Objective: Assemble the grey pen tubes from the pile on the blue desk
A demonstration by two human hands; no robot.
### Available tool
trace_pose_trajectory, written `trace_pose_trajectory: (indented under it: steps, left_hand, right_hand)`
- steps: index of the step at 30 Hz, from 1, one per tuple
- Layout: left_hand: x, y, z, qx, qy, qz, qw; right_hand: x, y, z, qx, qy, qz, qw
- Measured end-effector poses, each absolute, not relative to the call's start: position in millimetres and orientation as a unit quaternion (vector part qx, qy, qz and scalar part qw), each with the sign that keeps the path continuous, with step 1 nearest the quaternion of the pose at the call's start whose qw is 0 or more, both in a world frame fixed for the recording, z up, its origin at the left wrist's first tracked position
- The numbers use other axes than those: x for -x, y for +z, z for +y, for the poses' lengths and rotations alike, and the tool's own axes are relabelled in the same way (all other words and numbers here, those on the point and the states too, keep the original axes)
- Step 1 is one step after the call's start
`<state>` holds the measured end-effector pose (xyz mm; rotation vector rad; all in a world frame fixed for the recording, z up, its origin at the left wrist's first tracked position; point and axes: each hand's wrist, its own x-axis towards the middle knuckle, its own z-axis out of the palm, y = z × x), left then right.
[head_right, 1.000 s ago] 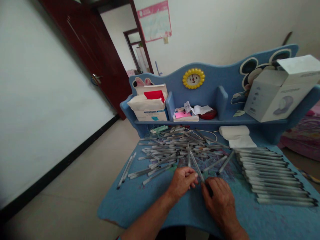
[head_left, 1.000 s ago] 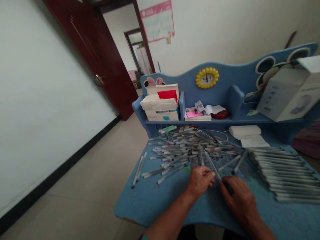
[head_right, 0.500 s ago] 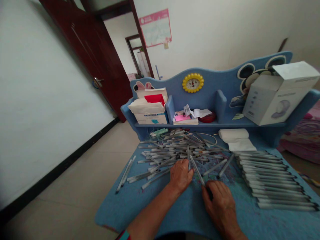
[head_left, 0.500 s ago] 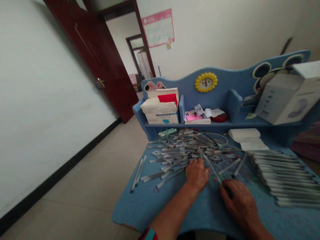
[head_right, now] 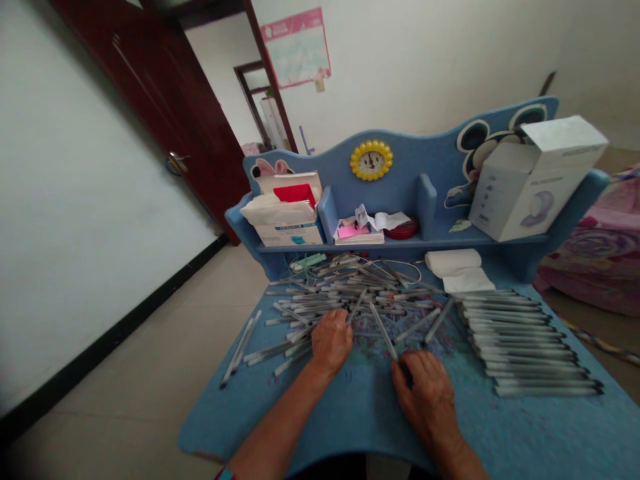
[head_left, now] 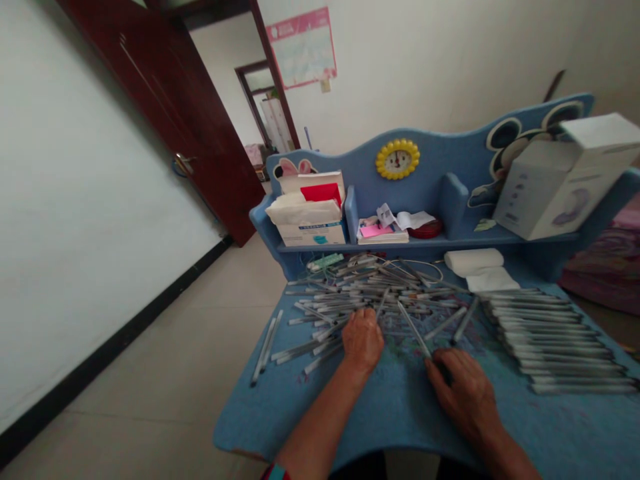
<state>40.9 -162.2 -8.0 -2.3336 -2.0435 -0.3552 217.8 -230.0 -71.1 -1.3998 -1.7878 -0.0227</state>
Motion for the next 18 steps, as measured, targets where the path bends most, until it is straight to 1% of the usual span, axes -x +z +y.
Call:
trace_pose_trajectory:
  steps: [4,6,7,8,10,12,14,16,18]
  left_hand:
    - [-32,-1,-162,0.722,-0.149,-0.675,0.031]
    - [-33,0,-164,0.720,-0.189,-0.668,0.002]
    - [-36,-1,-166,0.719,-0.214,-0.660,-0.035]
    - [-40,-2,-168,0.716,-0.240,-0.649,-0.088]
    - [-51,-7,-171,0.691,-0.287,-0.622,-0.231]
    - [-63,-11,-174,0.623,-0.322,-0.596,-0.390]
    - [-73,-14,-176,0.527,-0.346,-0.572,-0.525]
    - [-78,-14,-177,0.444,-0.368,-0.542,-0.612]
    - [-78,-12,-176,0.397,-0.396,-0.508,-0.654]
  right_hand:
    - [-218,-70,-230,0.563,-0.005,-0.715,0.416]
    - [-217,-70,-230,0.560,-0.005,-0.716,0.417]
    - [-217,-70,-230,0.557,-0.005,-0.718,0.417]
    - [-217,-70,-230,0.553,-0.005,-0.721,0.418]
    - [-216,-70,-230,0.540,-0.004,-0.729,0.420]
    - [-216,-69,-230,0.526,0.000,-0.737,0.424]
    - [-216,-68,-230,0.513,0.003,-0.746,0.425]
    - [-215,-66,-230,0.504,0.004,-0.752,0.425]
    - [-215,-64,-232,0.503,0.003,-0.751,0.428]
